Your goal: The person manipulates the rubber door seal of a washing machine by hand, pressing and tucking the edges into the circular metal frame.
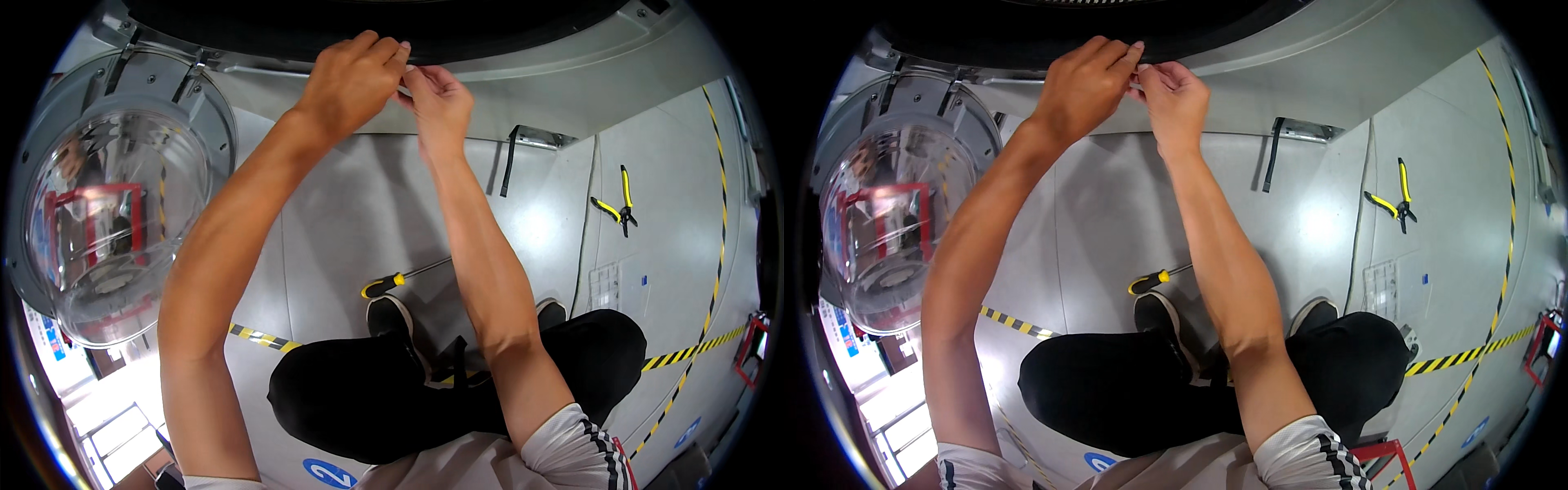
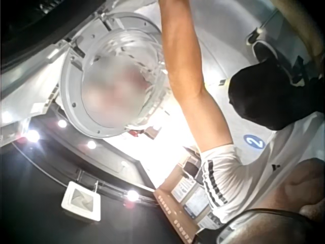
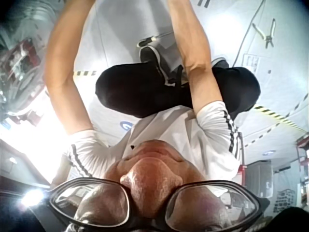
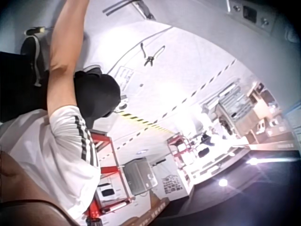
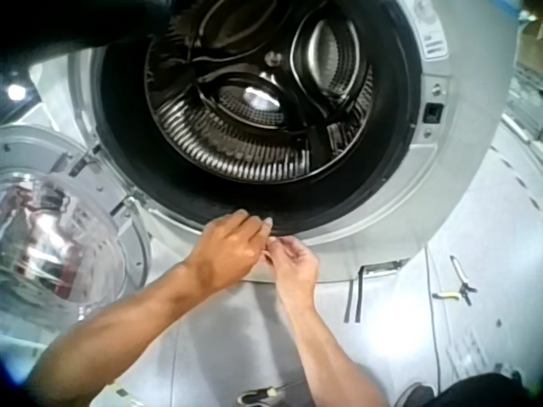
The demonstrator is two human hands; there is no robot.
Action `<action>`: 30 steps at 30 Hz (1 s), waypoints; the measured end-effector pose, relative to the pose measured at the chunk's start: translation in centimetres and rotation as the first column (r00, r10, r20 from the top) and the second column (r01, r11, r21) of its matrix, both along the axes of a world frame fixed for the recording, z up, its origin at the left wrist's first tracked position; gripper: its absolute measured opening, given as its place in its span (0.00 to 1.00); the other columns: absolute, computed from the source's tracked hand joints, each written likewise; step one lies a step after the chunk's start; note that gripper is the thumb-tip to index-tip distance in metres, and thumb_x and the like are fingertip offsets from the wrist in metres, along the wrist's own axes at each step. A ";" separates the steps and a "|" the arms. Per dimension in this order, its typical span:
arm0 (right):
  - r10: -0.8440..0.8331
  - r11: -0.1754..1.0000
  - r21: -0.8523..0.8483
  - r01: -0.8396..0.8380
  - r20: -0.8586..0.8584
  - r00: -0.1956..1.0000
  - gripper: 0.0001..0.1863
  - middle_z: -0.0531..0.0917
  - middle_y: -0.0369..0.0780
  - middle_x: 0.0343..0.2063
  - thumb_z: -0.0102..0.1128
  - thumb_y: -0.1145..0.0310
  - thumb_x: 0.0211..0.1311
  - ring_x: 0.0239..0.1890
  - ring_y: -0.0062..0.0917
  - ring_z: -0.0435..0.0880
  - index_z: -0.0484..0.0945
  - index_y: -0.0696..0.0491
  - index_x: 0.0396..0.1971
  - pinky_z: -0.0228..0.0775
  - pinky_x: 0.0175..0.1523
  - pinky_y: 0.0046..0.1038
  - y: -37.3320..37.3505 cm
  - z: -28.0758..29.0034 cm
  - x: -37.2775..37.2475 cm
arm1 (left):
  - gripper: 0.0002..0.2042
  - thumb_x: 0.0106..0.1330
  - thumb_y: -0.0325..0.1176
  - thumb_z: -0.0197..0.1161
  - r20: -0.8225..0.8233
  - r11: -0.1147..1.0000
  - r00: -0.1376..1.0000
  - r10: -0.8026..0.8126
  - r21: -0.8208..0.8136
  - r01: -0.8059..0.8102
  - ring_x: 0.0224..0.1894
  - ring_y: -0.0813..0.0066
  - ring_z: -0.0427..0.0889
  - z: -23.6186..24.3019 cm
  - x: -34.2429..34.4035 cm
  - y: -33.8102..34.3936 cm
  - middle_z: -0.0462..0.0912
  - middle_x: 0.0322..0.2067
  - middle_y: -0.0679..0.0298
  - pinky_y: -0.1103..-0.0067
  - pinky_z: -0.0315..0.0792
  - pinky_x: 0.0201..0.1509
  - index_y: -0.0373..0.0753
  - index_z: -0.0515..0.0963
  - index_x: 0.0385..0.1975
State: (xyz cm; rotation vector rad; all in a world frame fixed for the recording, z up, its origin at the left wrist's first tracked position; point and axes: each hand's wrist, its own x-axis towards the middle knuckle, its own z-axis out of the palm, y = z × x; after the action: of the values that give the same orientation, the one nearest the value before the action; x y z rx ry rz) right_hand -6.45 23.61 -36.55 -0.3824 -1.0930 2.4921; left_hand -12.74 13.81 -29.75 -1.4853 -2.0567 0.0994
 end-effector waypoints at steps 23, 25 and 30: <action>-0.071 0.988 0.151 0.028 0.287 0.955 0.09 0.78 0.38 0.19 0.54 0.72 0.56 0.19 0.18 0.75 0.75 0.62 0.21 0.72 0.28 0.21 -0.4 0.4 -0.9 | 0.13 0.53 0.25 0.63 0.246 0.994 0.966 0.079 0.052 -0.094 0.36 0.68 0.77 0.8 0.6 -0.1 0.77 0.34 0.65 0.74 0.74 0.36 0.37 0.79 0.41; -0.093 0.982 0.185 0.035 0.317 0.944 0.09 0.78 0.38 0.19 0.54 0.73 0.56 0.19 0.19 0.75 0.75 0.62 0.20 0.72 0.28 0.21 -0.4 0.8 -1.0 | 0.13 0.54 0.24 0.63 0.265 0.994 0.959 0.099 0.029 -0.110 0.37 0.68 0.77 0.8 0.4 0.0 0.77 0.34 0.65 0.74 0.74 0.36 0.38 0.79 0.41; -0.082 0.980 0.197 0.019 0.317 0.945 0.08 0.79 0.40 0.19 0.54 0.74 0.55 0.21 0.20 0.78 0.76 0.63 0.21 0.75 0.29 0.22 0.0 1.3 -1.4 | 0.10 0.53 0.23 0.63 0.287 0.988 0.948 0.134 0.031 -0.149 0.38 0.68 0.77 0.7 0.2 0.2 0.77 0.34 0.67 0.73 0.75 0.36 0.39 0.78 0.36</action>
State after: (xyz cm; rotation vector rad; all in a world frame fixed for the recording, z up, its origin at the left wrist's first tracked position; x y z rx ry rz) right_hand -7.87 23.56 -35.28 -0.7734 -1.4167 2.3028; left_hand -12.53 13.99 -29.07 -1.3837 -2.3760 -0.1187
